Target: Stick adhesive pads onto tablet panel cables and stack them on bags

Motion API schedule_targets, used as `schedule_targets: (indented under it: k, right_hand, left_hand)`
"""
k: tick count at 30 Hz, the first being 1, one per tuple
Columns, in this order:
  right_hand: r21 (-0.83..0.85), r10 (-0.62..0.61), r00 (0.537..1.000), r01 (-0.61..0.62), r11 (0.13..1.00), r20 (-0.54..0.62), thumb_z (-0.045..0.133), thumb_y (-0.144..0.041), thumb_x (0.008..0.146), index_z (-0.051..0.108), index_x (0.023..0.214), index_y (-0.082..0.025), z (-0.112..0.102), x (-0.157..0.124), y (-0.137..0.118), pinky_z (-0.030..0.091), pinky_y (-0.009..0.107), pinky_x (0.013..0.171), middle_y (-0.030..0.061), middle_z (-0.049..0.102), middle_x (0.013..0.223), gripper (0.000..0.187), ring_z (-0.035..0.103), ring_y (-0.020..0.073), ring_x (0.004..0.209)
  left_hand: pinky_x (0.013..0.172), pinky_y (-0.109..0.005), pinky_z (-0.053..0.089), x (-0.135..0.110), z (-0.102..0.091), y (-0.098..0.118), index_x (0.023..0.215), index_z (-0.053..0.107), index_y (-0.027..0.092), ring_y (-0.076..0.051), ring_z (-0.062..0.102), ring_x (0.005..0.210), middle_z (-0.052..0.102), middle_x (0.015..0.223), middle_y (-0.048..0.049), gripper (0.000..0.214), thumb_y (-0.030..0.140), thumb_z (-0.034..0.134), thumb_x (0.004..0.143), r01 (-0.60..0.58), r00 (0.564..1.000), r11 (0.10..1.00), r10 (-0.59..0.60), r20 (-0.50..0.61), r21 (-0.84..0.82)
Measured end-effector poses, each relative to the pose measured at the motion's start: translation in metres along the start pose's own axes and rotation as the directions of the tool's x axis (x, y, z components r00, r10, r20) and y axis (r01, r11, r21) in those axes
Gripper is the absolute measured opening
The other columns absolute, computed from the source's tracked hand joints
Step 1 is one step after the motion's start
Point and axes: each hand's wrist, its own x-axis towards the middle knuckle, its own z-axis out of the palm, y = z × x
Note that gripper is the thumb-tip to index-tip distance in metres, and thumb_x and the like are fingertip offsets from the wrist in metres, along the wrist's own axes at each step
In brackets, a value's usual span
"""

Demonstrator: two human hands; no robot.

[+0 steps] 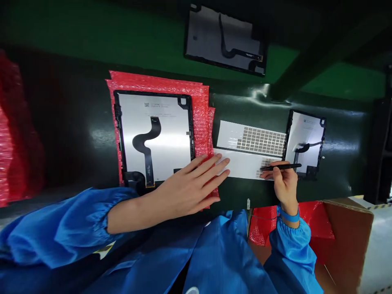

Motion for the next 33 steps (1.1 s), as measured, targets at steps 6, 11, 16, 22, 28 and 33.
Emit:
schedule_targets:
  k: [6, 11, 16, 22, 28, 33]
  right_hand:
    - [-0.043, -0.019, 0.999, 0.02, 0.999, 0.029, 0.071, -0.054, 0.1, 0.07, 0.102, -0.025, 0.001, -0.001, 0.006, 0.065, 0.038, 0.054, 0.0032, 0.079, 0.072, 0.029, 0.078, 0.0258, 0.058]
    - [-0.112, -0.032, 0.999, 0.036, 0.993, 0.04, 0.069, -0.055, 0.101, 0.07, 0.104, -0.025, -0.001, -0.001, 0.009, 0.065, 0.038, 0.058, 0.0019, 0.078, 0.071, 0.03, 0.078, 0.0245, 0.059]
    - [-0.139, -0.023, 0.998, 0.031, 0.99, 0.058, 0.069, -0.056, 0.101, 0.07, 0.104, -0.025, -0.002, 0.0, 0.007, 0.065, 0.038, 0.059, 0.0023, 0.079, 0.072, 0.031, 0.078, 0.0246, 0.06]
    - [-0.164, -0.006, 0.997, 0.02, 0.986, 0.083, 0.069, -0.055, 0.101, 0.071, 0.105, -0.025, -0.003, 0.003, 0.005, 0.066, 0.038, 0.06, 0.0032, 0.08, 0.074, 0.03, 0.078, 0.0241, 0.061]
    - [0.048, 0.058, 0.997, -0.061, 0.997, 0.059, 0.072, -0.048, 0.097, 0.069, 0.096, -0.025, -0.007, 0.01, 0.0, 0.063, 0.036, 0.052, 0.0004, 0.078, 0.068, 0.024, 0.073, 0.0218, 0.05]
    - [0.158, 0.002, 0.999, -0.01, 0.987, 0.053, 0.069, -0.037, 0.094, 0.069, 0.091, -0.025, 0.001, 0.024, -0.028, 0.06, 0.031, 0.046, -0.0009, 0.077, 0.064, 0.012, 0.071, 0.0204, 0.045]
  left_hand:
    - [0.129, -0.055, 0.036, 0.0, 0.018, 0.004, 0.149, 0.065, 0.007, -0.04, 0.046, 0.156, 0.048, 0.168, -0.0205, 0.064, 0.055, 0.056, 0.108, 0.026, 0.991, 0.999, -0.028, 0.133, 0.019]
    - [0.128, -0.055, 0.038, 0.0, 0.015, 0.005, 0.149, 0.065, 0.008, -0.041, 0.047, 0.155, 0.05, 0.167, -0.0205, 0.062, 0.053, 0.058, 0.107, 0.018, 0.99, 0.999, -0.024, 0.137, 0.048]
    - [0.127, -0.056, 0.039, 0.0, 0.018, 0.005, 0.148, 0.065, 0.008, -0.041, 0.047, 0.155, 0.05, 0.167, -0.0203, 0.062, 0.054, 0.058, 0.107, 0.022, 0.992, 0.999, -0.027, 0.126, 0.039]
    - [0.127, -0.056, 0.036, 0.001, 0.018, 0.004, 0.15, 0.063, 0.008, -0.042, 0.047, 0.155, 0.048, 0.168, -0.0218, 0.065, 0.054, 0.06, 0.106, 0.011, 0.991, 0.999, -0.015, 0.135, 0.034]
    - [0.127, -0.055, 0.034, 0.003, 0.022, 0.002, 0.151, 0.063, 0.007, -0.042, 0.048, 0.153, 0.049, 0.168, -0.0217, 0.073, 0.064, 0.055, 0.105, -0.002, 0.992, 0.999, -0.002, 0.126, 0.033]
    - [0.127, -0.053, 0.033, 0.003, 0.01, 0.003, 0.147, 0.065, 0.006, -0.041, 0.051, 0.149, 0.057, 0.16, -0.0227, 0.079, 0.07, 0.059, 0.101, -0.011, 1.0, 1.0, 0.01, -0.018, -0.014]
